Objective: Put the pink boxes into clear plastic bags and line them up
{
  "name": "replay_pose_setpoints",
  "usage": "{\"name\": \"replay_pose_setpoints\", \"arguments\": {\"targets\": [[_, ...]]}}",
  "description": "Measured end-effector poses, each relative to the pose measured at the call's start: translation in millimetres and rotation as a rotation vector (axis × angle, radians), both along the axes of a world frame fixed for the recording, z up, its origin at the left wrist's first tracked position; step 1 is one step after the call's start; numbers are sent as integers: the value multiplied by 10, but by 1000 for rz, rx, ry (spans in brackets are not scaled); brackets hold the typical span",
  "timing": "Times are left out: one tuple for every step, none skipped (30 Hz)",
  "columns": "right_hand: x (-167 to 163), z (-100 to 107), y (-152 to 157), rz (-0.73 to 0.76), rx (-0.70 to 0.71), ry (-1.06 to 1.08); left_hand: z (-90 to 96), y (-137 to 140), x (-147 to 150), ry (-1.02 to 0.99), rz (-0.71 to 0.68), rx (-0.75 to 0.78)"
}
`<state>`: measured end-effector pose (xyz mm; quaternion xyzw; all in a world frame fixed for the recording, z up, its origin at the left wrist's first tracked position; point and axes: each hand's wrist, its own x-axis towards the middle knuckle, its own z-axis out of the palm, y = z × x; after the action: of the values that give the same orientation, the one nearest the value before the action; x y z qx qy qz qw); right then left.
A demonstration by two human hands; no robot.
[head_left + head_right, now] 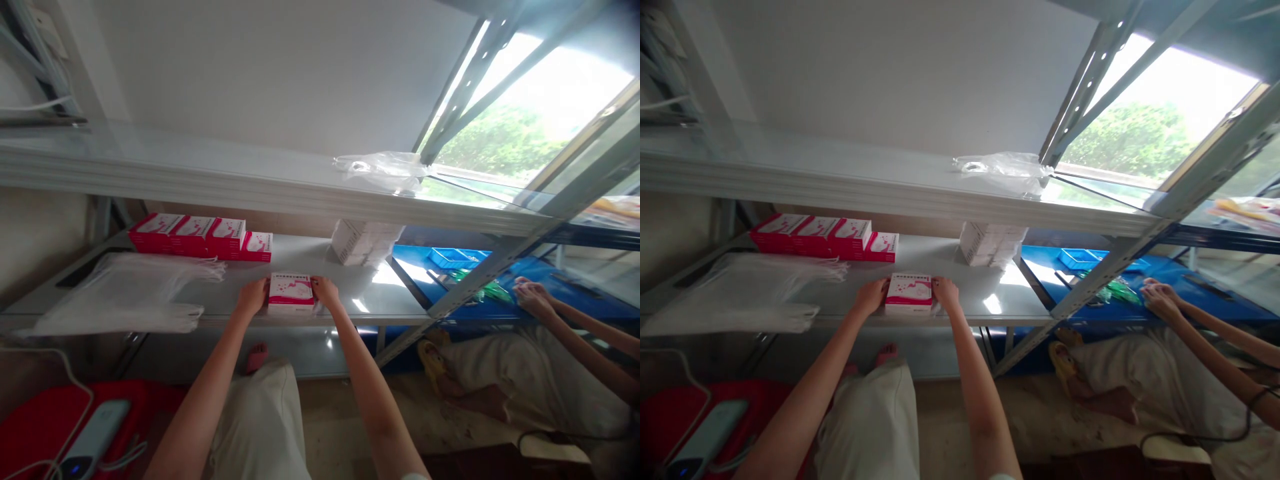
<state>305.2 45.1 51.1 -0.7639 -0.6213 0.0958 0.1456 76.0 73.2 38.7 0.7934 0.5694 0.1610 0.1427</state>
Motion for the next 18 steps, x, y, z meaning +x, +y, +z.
{"name": "replay_pose_setpoints", "arguments": {"targets": [[15, -21, 14, -6, -4, 7, -10, 12, -7, 12, 0, -1], [38, -54, 3, -3, -3, 15, -26, 0, -22, 33, 9, 2], [66, -97, -34, 11, 3, 28, -51, -37, -47, 45, 14, 8], [100, -148, -96, 36, 7, 48, -86, -97, -81, 33, 4, 16], [137, -204, -179, 69, 10, 76, -129, -176, -123, 13, -14, 32], [176, -257, -278, 108, 16, 112, -178, -268, -172, -25, -46, 64], [212, -300, -388, 149, 25, 154, -227, -369, -224, -72, -84, 112], [244, -325, -500, 194, 39, 194, -271, -473, -276, -116, -117, 170], [267, -327, -607, 231, 64, 221, -305, -575, -322, -157, -142, 231], [280, -300, -698, 254, 104, 224, -322, -670, -359, -181, -152, 290], [281, -245, -767, 265, 155, 202, -322, -753, -384, -192, -149, 344], [270, -166, -805, 265, 212, 160, -304, -822, -394, -194, -135, 389], [247, -70, -808, 263, 266, 111, -273, -874, -388, -191, -115, 426], [213, 32, -777, 268, 310, 67, -232, -909, -368, -190, -93, 455], [170, 131, -713, 298, 328, 39, -188, -928, -336, -199, -82, 475], [120, 218, -623, 354, 313, 28, -145, -934, -296, -219, -88, 484], [64, 286, -514, 429, 268, 28, -108, -929, -252, -246, -107, 486], [7, 333, -395, 512, 198, 30, -78, -917, -209, -273, -137, 480]]}}
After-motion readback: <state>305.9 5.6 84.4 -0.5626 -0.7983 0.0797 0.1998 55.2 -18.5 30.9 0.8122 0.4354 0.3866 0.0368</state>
